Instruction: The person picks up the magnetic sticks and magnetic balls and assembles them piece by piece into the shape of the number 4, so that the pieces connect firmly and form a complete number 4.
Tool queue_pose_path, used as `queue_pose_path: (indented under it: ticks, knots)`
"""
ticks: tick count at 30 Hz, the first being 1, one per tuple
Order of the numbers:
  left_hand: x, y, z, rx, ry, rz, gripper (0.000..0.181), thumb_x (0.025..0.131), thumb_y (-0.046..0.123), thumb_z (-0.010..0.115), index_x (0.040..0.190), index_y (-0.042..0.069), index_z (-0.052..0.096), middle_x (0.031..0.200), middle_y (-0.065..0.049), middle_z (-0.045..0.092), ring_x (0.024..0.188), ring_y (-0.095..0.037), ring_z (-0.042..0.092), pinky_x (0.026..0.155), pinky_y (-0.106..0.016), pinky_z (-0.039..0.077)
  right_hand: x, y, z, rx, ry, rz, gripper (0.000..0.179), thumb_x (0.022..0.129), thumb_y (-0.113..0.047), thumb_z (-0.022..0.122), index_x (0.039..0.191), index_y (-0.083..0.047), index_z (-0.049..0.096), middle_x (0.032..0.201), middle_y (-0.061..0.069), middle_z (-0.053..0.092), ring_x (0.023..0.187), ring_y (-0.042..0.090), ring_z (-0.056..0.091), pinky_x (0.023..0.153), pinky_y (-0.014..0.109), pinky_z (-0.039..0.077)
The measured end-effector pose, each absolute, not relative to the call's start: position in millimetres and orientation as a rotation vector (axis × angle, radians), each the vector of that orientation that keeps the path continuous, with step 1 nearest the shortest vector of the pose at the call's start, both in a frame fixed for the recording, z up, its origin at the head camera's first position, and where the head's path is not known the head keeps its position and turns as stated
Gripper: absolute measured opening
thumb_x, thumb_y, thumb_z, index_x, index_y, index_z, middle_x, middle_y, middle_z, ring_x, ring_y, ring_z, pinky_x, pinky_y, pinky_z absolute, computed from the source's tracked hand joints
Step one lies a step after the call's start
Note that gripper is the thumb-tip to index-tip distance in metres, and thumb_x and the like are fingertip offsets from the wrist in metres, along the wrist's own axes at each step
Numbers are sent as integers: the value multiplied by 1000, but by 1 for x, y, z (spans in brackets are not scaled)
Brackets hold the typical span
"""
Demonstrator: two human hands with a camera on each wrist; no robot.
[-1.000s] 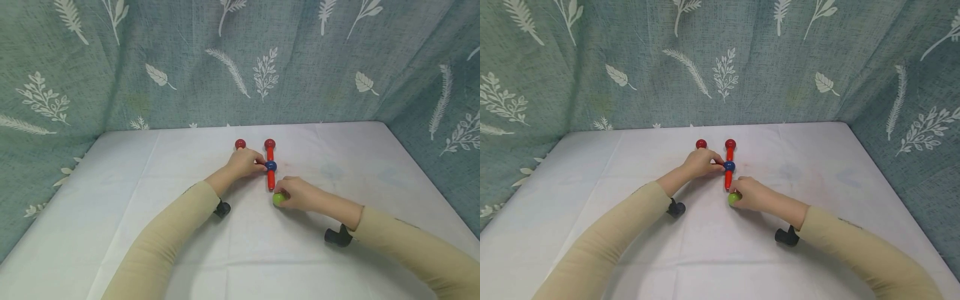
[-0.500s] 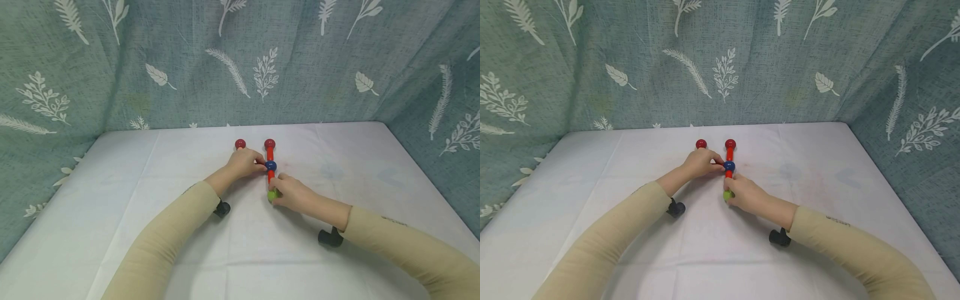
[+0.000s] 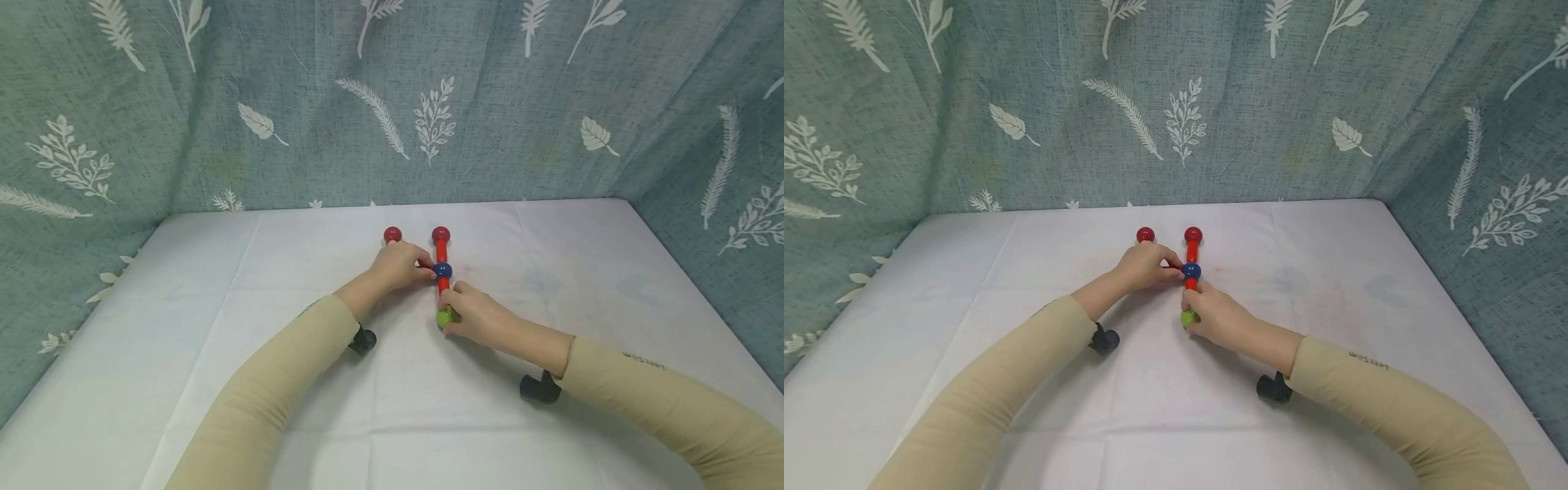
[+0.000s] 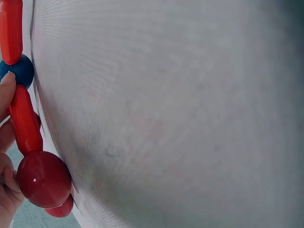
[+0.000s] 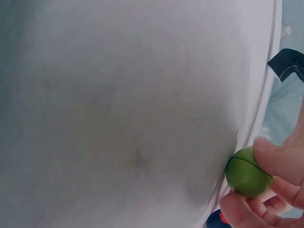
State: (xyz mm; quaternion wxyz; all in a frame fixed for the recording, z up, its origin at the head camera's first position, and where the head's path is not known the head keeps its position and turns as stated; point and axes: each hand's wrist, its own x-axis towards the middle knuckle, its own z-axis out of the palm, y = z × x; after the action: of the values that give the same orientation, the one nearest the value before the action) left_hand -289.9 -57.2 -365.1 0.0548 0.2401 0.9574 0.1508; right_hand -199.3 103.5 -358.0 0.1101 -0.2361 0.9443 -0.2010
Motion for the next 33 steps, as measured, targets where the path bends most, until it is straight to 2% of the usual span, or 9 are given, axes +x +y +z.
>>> queue_pose_path:
  ticks: [19,25,29,33]
  knots:
    - [-291,-58,-367,700,2901,487,19,81,31,69,95,18,73,90,5,70,75,-11,54,71,-25,41,-200,99,-360,-719,2769,-625,35,71,-13,78,100,-7,61,95,8,54,82,17,52,77,26,51]
    - [-292,-57,-367,703,2889,483,20,81,31,68,95,18,73,91,5,70,76,-10,55,72,-25,42,-201,102,-357,-692,2755,-628,37,71,-16,79,100,-8,57,93,8,53,79,17,51,74,26,50]
    - [-292,-57,-366,733,2889,465,20,82,31,69,96,18,72,92,5,70,78,-10,56,73,-25,42,-207,113,-348,-653,2755,-649,42,72,-20,78,106,-8,55,95,10,56,81,20,54,70,29,50]
    - [-293,-57,-366,732,2890,432,23,81,31,69,99,17,72,93,4,70,79,-11,56,74,-26,43,-214,130,-335,-648,2776,-633,45,75,-17,75,114,-4,56,100,14,59,86,24,58,72,32,52]
